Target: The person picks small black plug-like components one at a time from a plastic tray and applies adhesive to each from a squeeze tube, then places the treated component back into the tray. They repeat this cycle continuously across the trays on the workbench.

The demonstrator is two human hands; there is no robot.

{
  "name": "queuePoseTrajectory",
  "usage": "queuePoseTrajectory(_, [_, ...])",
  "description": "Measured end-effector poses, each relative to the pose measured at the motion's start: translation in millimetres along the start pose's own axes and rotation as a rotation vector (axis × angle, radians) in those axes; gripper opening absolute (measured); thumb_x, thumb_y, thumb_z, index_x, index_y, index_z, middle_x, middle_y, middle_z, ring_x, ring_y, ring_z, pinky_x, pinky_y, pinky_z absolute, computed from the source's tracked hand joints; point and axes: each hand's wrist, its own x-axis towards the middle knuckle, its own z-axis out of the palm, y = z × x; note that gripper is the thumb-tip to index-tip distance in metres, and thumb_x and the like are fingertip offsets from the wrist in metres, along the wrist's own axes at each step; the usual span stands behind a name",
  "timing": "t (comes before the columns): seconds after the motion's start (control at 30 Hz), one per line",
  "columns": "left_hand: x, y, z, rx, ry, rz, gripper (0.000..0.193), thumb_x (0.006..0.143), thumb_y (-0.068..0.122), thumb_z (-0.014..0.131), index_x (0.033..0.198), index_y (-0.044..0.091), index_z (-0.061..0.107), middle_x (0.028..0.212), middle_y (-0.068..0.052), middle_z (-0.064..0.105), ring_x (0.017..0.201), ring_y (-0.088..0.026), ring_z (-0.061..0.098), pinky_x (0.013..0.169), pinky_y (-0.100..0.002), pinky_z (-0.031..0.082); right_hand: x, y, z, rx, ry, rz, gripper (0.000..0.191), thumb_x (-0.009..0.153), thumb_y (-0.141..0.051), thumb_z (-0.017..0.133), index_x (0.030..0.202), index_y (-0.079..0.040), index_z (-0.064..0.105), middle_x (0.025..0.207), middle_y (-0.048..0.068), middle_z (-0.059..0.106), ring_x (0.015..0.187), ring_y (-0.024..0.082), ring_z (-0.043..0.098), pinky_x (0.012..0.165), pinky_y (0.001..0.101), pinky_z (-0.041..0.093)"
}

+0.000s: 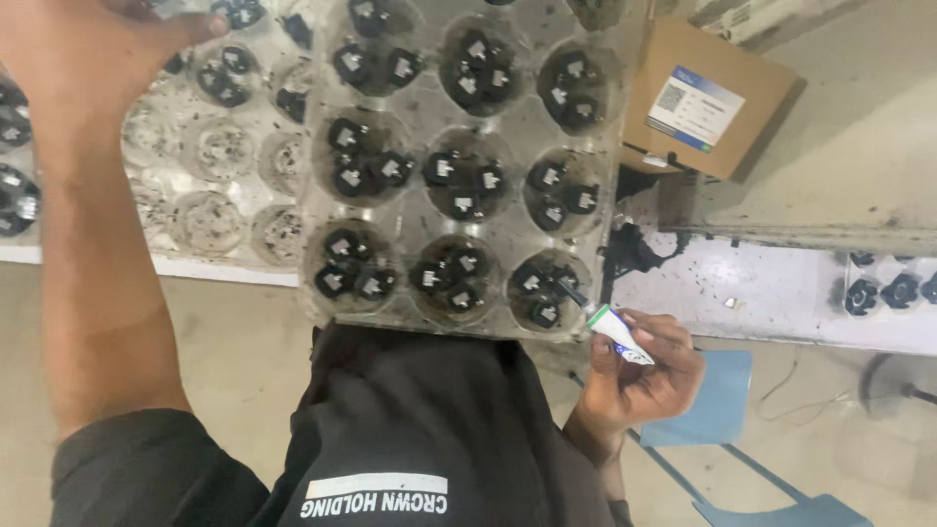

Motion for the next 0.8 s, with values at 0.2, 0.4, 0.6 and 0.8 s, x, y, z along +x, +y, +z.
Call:
queuePoseTrajectory(0.2, [-62,-93,15,0.085,-0.073,-0.236,0.031,0.081,0.025,0.095,0.102,0.006,0.082,0.085,-0.007,0.076,0.071,-0.022,0.071,0.068,-0.037,0.056,-23,-15,63,-0.003,-0.021,0.003,0.038,0.095,-0.008,0.085,0.115,-0.006,0.053,0.103,0.012,0.063,0.096,0.023,0.067,0.086,0.0322,0.059])
queuePoseTrajectory(0.4, [-80,-139,60,0.021,-0.169,-0.249,0.023,0.083,0.02,0.091,0.103,0.012,0.082,0.1,-0.007,0.079,0.087,-0.027,0.073,0.08,-0.038,0.057,-53,-29,110,-0.03,-0.056,0.049,0.037,0.093,-0.006,0.084,0.114,-0.004,0.053,0.104,0.014,0.063,0.097,0.023,0.066,0.091,0.034,0.059])
queuePoseTrajectory(0.6, [-56,-168,74,0.112,-0.053,-0.295,0.039,0.072,0.02,0.087,0.11,0.013,0.08,0.105,-0.01,0.078,0.093,-0.031,0.073,0.084,-0.042,0.057,-70,-39,131,-0.066,-0.077,0.049,0.036,0.093,-0.004,0.084,0.112,-0.004,0.053,0.103,0.013,0.062,0.098,0.024,0.067,0.091,0.0341,0.059])
queuePoseTrajectory(0.8, [-52,-193,81,0.118,-0.269,-0.42,0.033,0.079,0.032,0.09,0.109,0.022,0.081,0.099,-0.012,0.075,0.088,-0.034,0.07,0.078,-0.046,0.055,-79,-45,143,-0.06,-0.062,0.04,0.037,0.092,-0.003,0.084,0.113,-0.003,0.054,0.104,0.013,0.061,0.1,0.023,0.066,0.092,0.0352,0.059])
